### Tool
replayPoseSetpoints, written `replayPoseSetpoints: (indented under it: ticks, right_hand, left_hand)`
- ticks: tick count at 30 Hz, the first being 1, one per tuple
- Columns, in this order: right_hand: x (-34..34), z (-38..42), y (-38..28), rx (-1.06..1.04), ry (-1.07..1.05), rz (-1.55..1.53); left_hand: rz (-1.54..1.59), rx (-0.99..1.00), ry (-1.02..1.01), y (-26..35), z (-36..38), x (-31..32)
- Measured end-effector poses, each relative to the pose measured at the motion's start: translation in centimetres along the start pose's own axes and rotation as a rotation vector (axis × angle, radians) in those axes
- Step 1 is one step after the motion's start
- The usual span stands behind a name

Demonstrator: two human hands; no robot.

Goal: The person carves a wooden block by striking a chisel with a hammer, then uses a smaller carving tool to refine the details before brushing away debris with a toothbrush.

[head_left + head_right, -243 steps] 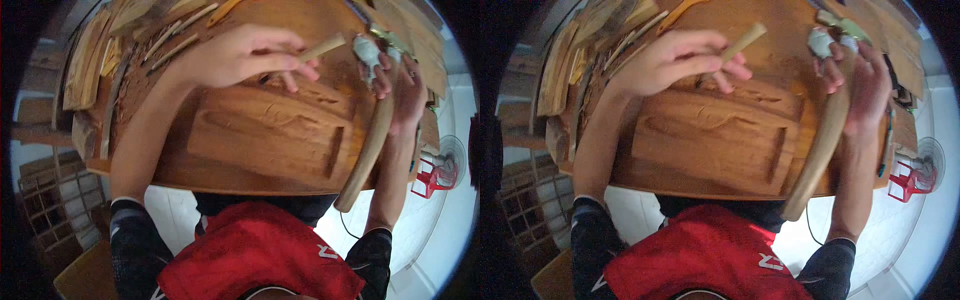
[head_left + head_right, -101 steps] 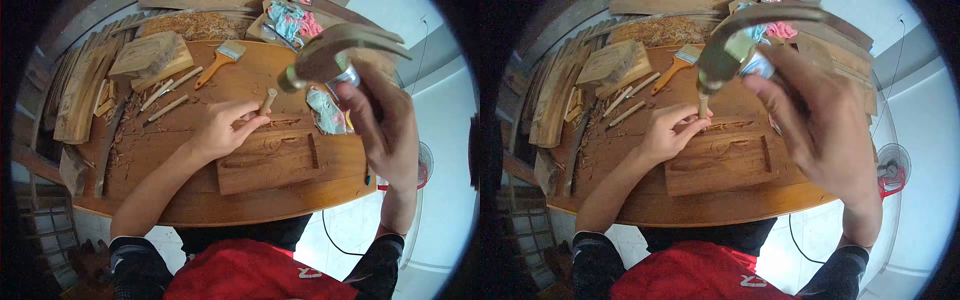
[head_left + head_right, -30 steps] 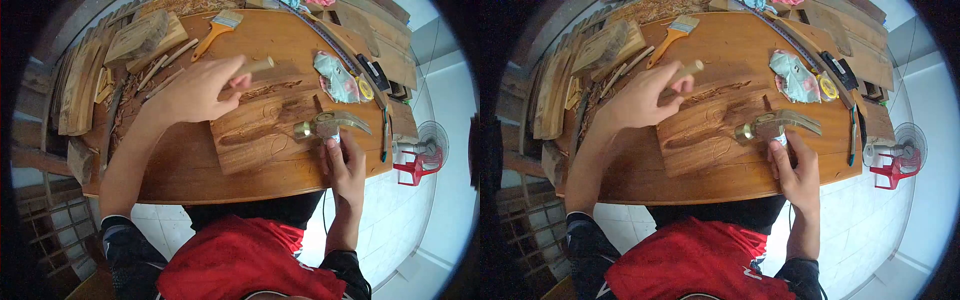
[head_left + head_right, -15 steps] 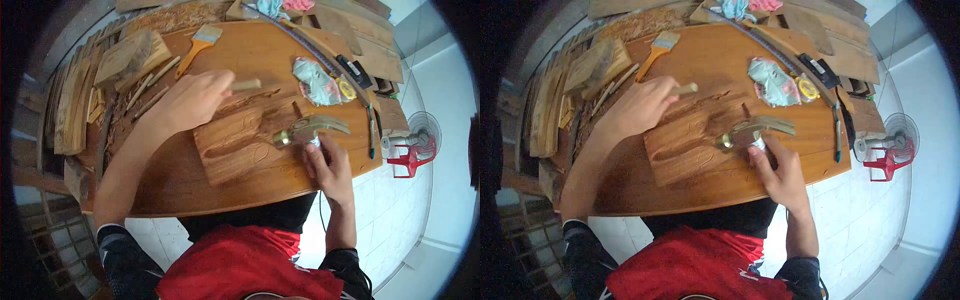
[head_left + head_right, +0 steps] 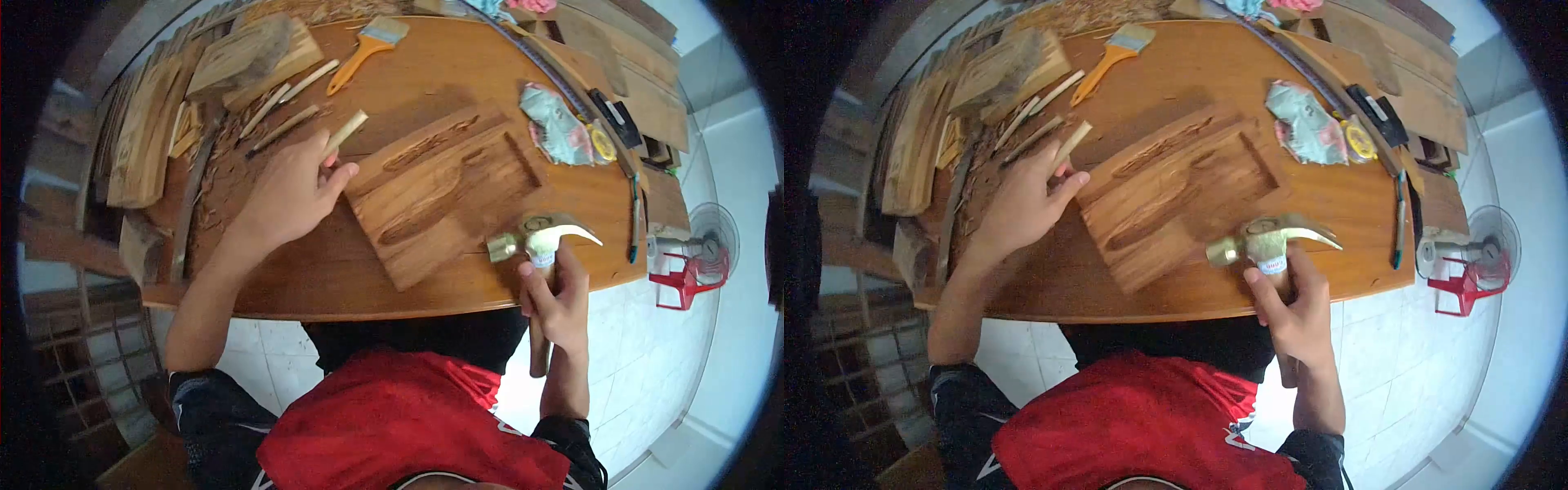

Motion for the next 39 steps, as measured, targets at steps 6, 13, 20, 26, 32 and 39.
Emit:
replayPoseSetpoints:
  ticks: [6,13,20,26,32,39]
  right_hand:
    - [3.1,1.3,0.7,0.142,-0.215,-0.095]
    - [-0.3,-1.3,-1.1,0.017,-0.025,0.042]
    - [-4.2,-3.0,-8.6,-0.332,0.19,0.096]
    - [-7.2,-0.2,-3.1,-0.15,0.168,0.025]
    - [-6.1,0.2,1.2,-0.022,0.168,-0.169]
    - [-6.0,-2.7,-2.8,-0.244,0.17,-0.126]
  left_hand:
    - [0.072,0.0,-0.041,3.1,3.7,1.4]
    - [0.294,0.221,-0.26,7.3,5.6,5.0]
    - [0.431,0.45,-0.264,10.9,4.1,6.0]
    - [0.206,0.676,-0.056,10.8,0.6,3.7]
    - [0.121,0.834,-0.021,11.2,0.9,5.6]
    - [0.092,0.637,0.138,11.3,0.7,6.4]
Point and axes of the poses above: each hand's wrist, its own z-axis away from the middle knuckle, its own x-axis out of the palm, y = z × x, the point moved 9 cm from there along -z, towards the middle knuckle, and after that the axes turned 13 degrees about x, right-handed, at the moved point
